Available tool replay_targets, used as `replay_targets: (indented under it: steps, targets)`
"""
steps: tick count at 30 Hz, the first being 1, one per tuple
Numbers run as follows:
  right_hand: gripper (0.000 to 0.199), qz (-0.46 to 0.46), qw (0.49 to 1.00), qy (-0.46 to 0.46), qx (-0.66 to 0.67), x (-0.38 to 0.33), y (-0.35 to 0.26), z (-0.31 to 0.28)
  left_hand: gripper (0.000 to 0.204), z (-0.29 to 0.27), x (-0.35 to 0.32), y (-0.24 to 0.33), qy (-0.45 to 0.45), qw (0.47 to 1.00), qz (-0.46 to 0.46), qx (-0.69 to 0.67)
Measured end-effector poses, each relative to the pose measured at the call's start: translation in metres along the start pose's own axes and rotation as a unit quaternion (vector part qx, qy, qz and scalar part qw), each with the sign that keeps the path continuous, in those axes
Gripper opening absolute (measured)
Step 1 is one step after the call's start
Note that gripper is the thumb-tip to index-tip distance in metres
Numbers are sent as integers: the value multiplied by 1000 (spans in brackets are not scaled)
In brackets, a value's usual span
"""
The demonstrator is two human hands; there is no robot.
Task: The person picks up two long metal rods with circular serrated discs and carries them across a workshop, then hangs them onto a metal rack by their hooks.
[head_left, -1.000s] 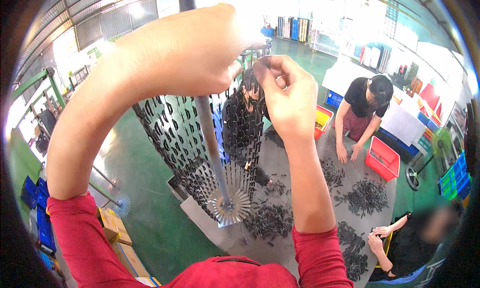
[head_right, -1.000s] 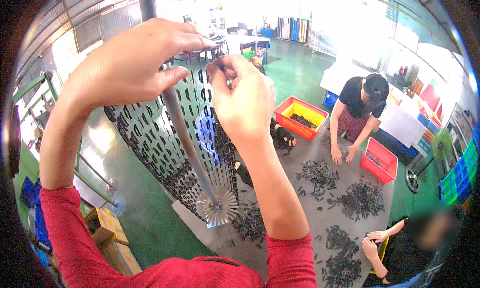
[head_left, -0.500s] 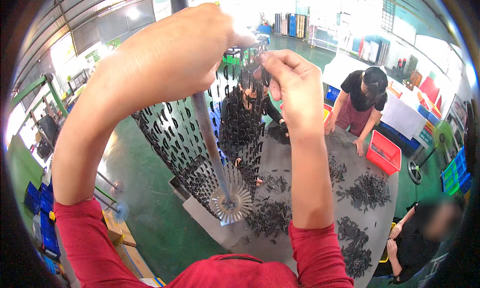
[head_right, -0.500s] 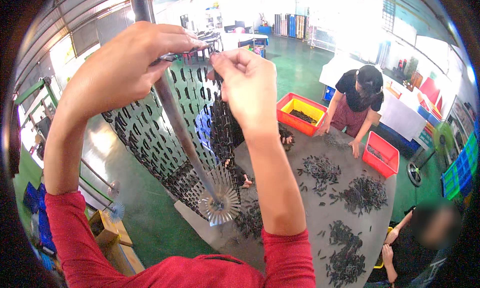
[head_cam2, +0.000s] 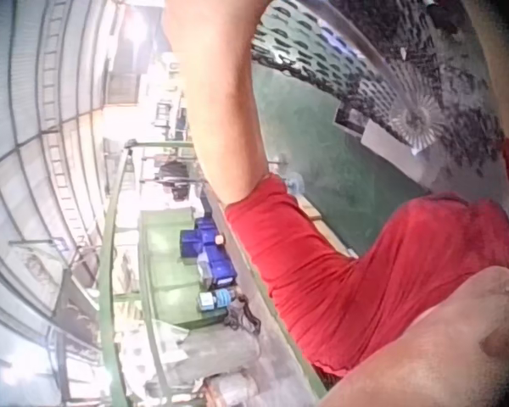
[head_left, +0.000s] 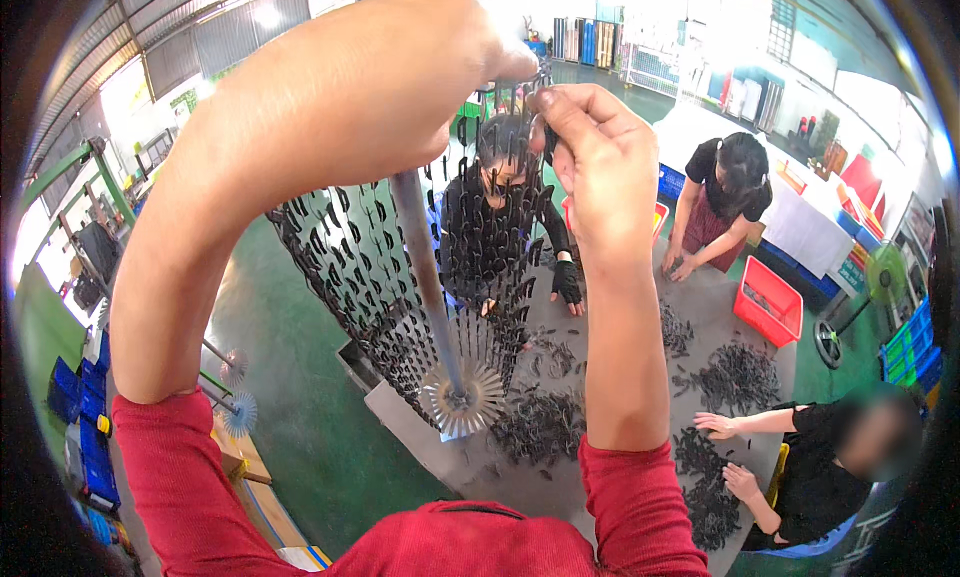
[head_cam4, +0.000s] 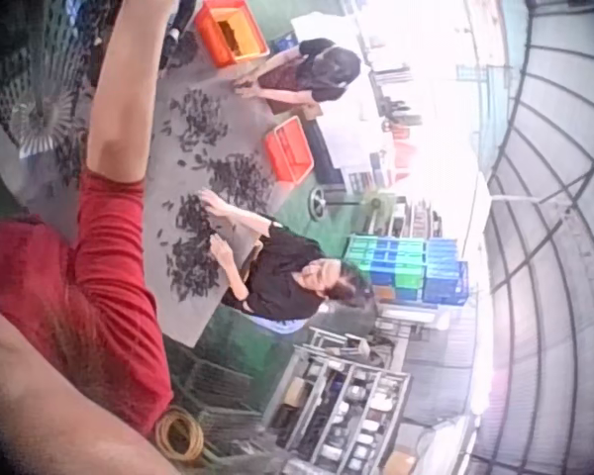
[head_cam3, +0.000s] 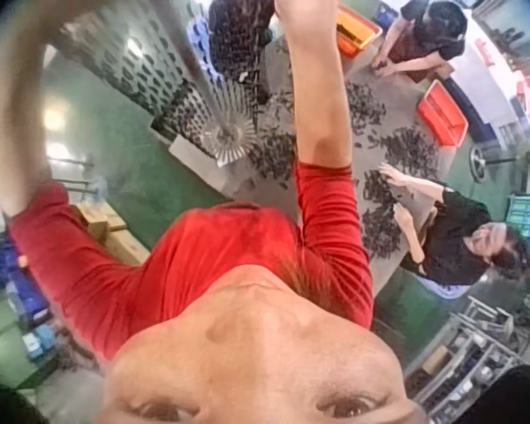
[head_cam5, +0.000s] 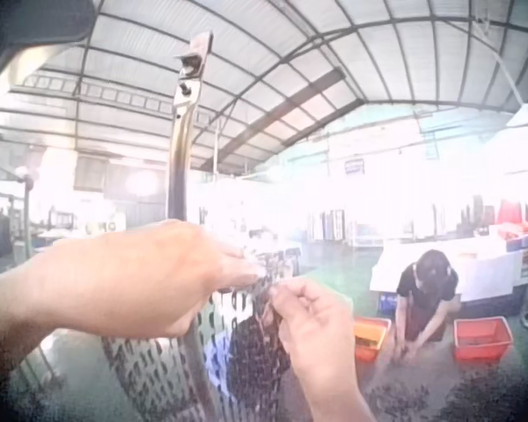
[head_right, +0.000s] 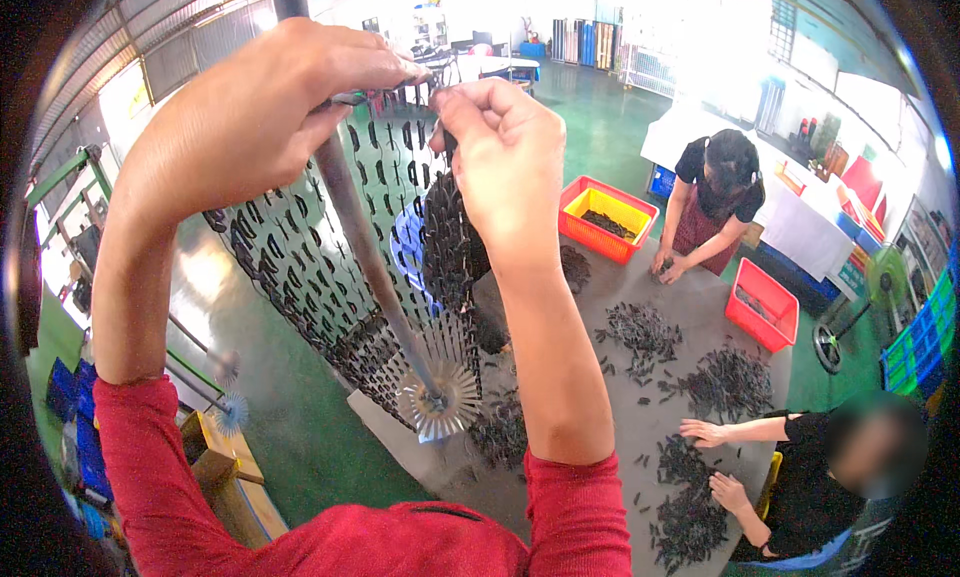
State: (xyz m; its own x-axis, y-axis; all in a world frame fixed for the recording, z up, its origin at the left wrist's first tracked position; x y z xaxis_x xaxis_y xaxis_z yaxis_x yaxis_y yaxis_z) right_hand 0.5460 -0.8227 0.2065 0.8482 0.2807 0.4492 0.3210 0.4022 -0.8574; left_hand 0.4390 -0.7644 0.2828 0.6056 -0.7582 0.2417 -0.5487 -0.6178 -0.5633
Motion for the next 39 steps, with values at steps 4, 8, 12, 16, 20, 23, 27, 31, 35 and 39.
replay_targets:
  steps: [4, 8, 12, 16, 20, 23, 27, 31, 35, 39]
  targets:
    - [10, 1, 1000, -2, 0, 1, 1, 1, 40, -1, 0, 1, 17, 999, 21, 20]
    - [11, -8, 998, 12, 65, 2, 2, -22, 37, -5, 16, -1, -175, 971, -145, -68]
    - [14, -27, 999, -26, 26, 1, 2, -38, 41, 4, -6, -12, 16, 997, 32, 63]
    - [16, 19, 995, -3, -95, -1, 7, -55, 42, 6, -22, -25, 43, 994, -67, -80]
    - [15, 58, 967, -5, -247, 5, 32, -95, 43, 10, -31, -31, 69, 982, -71, -161]
    - [23, 107, 897, -11, -429, -5, 53, -103, 44, 7, -32, -30, 59, 990, -39, -126]
    - [18, -66, 843, 65, -531, -19, 31, -78, 52, 8, -27, -28, 47, 987, -39, -148]
    - [8, 73, 791, 29, -606, 1, 53, -77, 56, 4, -25, -29, 33, 991, -33, -125]
    - [8, 73, 720, 2, -690, -9, 85, -98, 54, 1, -15, -21, -6, 998, 8, -62]
    - [14, -130, 645, 66, -750, -23, 64, -85, 45, -2, -1, -10, -15, 1000, 11, -7]
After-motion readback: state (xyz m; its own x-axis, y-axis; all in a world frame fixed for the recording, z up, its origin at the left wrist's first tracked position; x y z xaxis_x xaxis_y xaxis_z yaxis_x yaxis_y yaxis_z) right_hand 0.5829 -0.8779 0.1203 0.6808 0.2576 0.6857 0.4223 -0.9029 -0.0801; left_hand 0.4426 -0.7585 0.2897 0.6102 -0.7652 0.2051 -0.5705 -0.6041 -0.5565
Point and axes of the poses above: each hand's wrist, its own x-axis towards the middle knuckle, its own z-axis out of the palm, y = z × x, the point moved 8 cm from there along x, towards the middle knuckle, and after that the axes turned 15 degrees about z, right-handed, at the moved point
